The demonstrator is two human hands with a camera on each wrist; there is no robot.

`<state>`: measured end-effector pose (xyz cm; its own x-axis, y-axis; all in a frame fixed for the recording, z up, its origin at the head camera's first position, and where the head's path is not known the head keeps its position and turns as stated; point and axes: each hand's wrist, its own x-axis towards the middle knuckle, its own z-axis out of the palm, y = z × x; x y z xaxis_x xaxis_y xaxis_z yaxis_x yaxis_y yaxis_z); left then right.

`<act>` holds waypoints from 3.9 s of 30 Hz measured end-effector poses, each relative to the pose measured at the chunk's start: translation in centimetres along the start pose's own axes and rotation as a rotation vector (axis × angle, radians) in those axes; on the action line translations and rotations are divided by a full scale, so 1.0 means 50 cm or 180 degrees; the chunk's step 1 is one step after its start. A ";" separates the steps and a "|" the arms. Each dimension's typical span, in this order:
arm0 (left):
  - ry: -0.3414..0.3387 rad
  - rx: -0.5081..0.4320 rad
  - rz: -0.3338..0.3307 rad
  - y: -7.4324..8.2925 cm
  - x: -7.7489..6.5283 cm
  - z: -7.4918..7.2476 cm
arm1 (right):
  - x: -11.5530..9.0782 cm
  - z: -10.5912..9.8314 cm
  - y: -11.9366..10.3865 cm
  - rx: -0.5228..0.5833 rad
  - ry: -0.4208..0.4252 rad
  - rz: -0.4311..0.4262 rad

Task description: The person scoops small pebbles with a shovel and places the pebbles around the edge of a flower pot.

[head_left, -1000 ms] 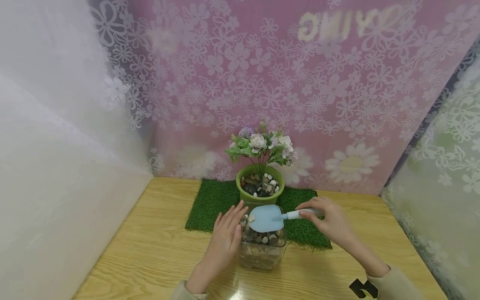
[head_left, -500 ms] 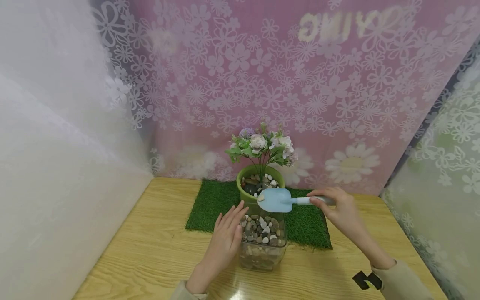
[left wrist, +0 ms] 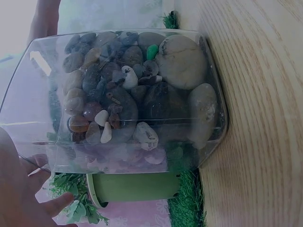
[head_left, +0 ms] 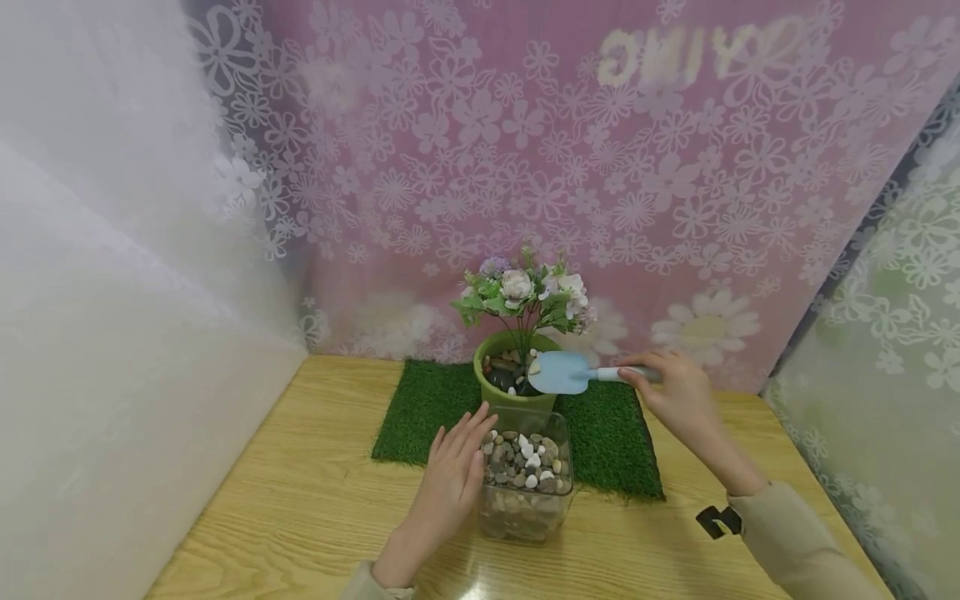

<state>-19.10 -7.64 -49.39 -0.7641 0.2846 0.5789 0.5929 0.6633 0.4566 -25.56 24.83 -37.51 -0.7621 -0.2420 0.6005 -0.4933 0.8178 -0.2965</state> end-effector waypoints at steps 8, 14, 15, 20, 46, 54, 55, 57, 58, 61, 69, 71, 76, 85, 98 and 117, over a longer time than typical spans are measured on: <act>-0.0050 -0.0019 -0.0039 0.002 0.000 0.000 | 0.017 0.029 0.019 -0.0186 0.0176 -0.0459; -0.0065 -0.0018 -0.0062 0.001 -0.001 0.002 | 0.020 0.031 0.024 -0.0305 0.0193 -0.0595; -0.0068 -0.0011 -0.0062 0.001 0.000 0.002 | 0.020 0.029 0.022 -0.0326 0.0216 -0.0596; -0.0070 0.0001 -0.0066 0.001 0.000 0.001 | 0.019 0.016 0.017 -0.0292 0.0376 -0.0574; -0.0050 -0.0029 -0.0058 0.000 0.000 0.001 | -0.044 -0.020 -0.058 -0.0050 0.0032 -0.0679; -0.0038 -0.0051 -0.0055 0.000 0.000 0.002 | -0.062 -0.001 -0.091 -0.0204 -0.0082 -0.1027; -0.0045 -0.0058 -0.0061 0.000 0.000 0.002 | -0.064 0.003 -0.095 -0.0237 -0.0088 -0.1084; -0.0054 -0.0079 -0.0065 0.001 0.000 0.001 | -0.067 0.010 -0.101 -0.0312 -0.0098 -0.1205; -0.0061 -0.0084 -0.0069 0.001 0.000 0.001 | -0.068 0.015 -0.104 -0.0357 -0.0102 -0.1276; -0.0080 -0.0102 -0.0081 0.001 -0.001 0.001 | -0.072 0.029 -0.113 -0.0458 -0.0121 -0.1479; -0.0100 -0.0146 -0.0086 0.000 0.000 0.002 | -0.068 0.039 -0.129 -0.0793 -0.0372 -0.1871; -0.0091 -0.0145 -0.0076 0.000 0.001 0.002 | -0.065 0.033 -0.134 -0.0931 -0.0501 -0.1951; -0.0085 -0.0117 -0.0063 -0.002 0.001 0.003 | -0.068 0.032 -0.139 -0.1133 -0.0536 -0.2073; -0.0102 -0.0130 -0.0079 0.000 0.003 0.002 | -0.077 0.051 -0.123 -0.1367 -0.0303 -0.2324; -0.0103 -0.0135 -0.0104 0.000 0.001 0.001 | -0.094 0.064 -0.137 -0.1060 -0.0141 -0.1994; -0.0082 -0.0191 -0.0079 -0.002 0.003 0.003 | -0.090 0.050 -0.128 -0.0437 0.0055 -0.1918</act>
<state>-19.32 -7.53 -49.44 -0.7846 0.2868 0.5496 0.5873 0.6280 0.5107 -20.02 19.36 -40.19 -0.3587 -0.6748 0.6449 -0.7757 0.5998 0.1962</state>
